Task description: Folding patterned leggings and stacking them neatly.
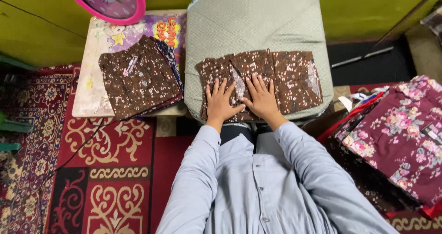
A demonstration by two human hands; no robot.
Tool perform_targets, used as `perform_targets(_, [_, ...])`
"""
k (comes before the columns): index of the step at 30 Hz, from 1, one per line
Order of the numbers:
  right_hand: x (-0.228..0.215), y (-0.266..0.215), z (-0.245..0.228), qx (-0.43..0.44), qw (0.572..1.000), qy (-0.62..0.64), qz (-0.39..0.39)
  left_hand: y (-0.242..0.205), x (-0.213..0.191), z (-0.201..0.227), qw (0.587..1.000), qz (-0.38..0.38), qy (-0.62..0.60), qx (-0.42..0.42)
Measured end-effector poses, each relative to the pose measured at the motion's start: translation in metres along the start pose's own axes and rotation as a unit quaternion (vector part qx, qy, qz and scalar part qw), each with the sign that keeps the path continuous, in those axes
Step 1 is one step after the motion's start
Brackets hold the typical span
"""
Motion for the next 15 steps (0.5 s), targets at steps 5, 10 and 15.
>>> perform_targets(5, [0.000, 0.003, 0.002, -0.015, 1.000, 0.008, 0.014, 0.003, 0.005, -0.003, 0.999, 0.034, 0.001, 0.007])
perform_targets(10, [-0.003, 0.013, 0.005, -0.005, 1.000, 0.017, 0.014, 0.000, 0.000, 0.002, 0.999, 0.045, 0.010, 0.016])
perform_targets(15, [-0.010, 0.051, 0.020, 0.044, 0.999, 0.018, 0.007, -0.002, 0.003, 0.000, 0.999, 0.040, 0.011, 0.021])
Point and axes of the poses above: each hand's wrist, its own y-axis towards the middle knuckle, its own x-axis out of the palm, z = x × y, the point moved 5 cm from there along y, towards the middle knuckle, and after that the axes turned 1 degree about -y, right-handed, at the moved point
